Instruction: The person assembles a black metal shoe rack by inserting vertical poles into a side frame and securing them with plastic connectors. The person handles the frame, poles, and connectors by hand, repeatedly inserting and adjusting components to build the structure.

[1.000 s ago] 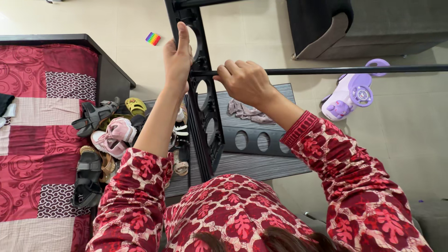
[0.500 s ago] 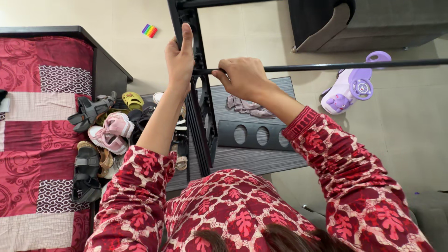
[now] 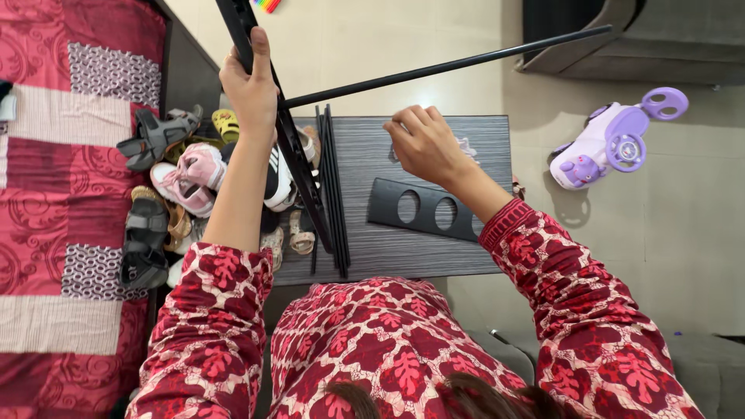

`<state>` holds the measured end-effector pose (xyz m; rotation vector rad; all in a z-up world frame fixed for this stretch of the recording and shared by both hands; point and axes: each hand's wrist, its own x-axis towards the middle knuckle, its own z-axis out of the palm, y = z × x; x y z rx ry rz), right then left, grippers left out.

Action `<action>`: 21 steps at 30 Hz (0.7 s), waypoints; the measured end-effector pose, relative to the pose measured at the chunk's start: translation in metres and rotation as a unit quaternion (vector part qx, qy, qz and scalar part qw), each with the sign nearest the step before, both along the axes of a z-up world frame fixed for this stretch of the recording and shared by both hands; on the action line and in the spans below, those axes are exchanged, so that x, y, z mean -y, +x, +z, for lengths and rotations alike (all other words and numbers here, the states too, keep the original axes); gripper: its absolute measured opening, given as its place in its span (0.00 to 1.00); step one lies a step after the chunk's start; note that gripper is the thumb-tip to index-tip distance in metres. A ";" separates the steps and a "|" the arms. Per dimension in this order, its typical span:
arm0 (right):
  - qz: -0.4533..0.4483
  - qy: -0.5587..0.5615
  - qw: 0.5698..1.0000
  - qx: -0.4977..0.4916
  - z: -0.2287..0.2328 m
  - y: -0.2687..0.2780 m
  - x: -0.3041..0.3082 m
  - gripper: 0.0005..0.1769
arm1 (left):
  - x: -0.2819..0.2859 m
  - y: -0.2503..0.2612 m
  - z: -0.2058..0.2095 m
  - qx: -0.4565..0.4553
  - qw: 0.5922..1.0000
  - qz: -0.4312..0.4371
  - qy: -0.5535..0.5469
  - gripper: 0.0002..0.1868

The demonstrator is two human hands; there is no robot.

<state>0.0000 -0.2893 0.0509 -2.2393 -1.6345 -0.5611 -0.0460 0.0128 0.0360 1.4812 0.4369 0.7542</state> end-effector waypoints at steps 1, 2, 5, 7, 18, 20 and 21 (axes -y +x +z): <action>0.005 -0.015 0.999 -0.039 -0.013 0.002 -0.001 0.11 | -0.002 -0.007 -0.004 -0.013 1.000 0.014 -0.003 0.31; 0.010 -0.030 0.997 -0.077 -0.027 0.004 -0.003 0.10 | -0.005 -0.013 -0.008 -0.025 0.999 0.028 -0.006 0.31; -0.012 -0.021 0.987 -0.160 -0.078 0.012 -0.015 0.03 | -0.007 -0.028 -0.024 -0.034 0.997 0.056 -0.042 0.32; -0.052 -0.041 0.967 -0.245 -0.118 0.013 -0.019 0.04 | -0.006 -0.040 -0.034 -0.046 0.994 0.061 -0.074 0.32; -0.194 -0.086 0.801 -0.559 -0.347 -0.018 -0.066 0.08 | -0.014 -0.077 -0.059 -0.122 0.978 0.083 -0.146 0.28; -0.241 -0.072 0.764 -0.594 -0.379 -0.030 -0.077 0.08 | -0.015 -0.077 -0.063 -0.140 0.977 0.075 -0.145 0.27; -0.254 -0.058 0.731 -0.630 -0.394 -0.036 -0.083 0.08 | -0.013 -0.076 -0.067 -0.143 0.975 0.075 -0.150 0.26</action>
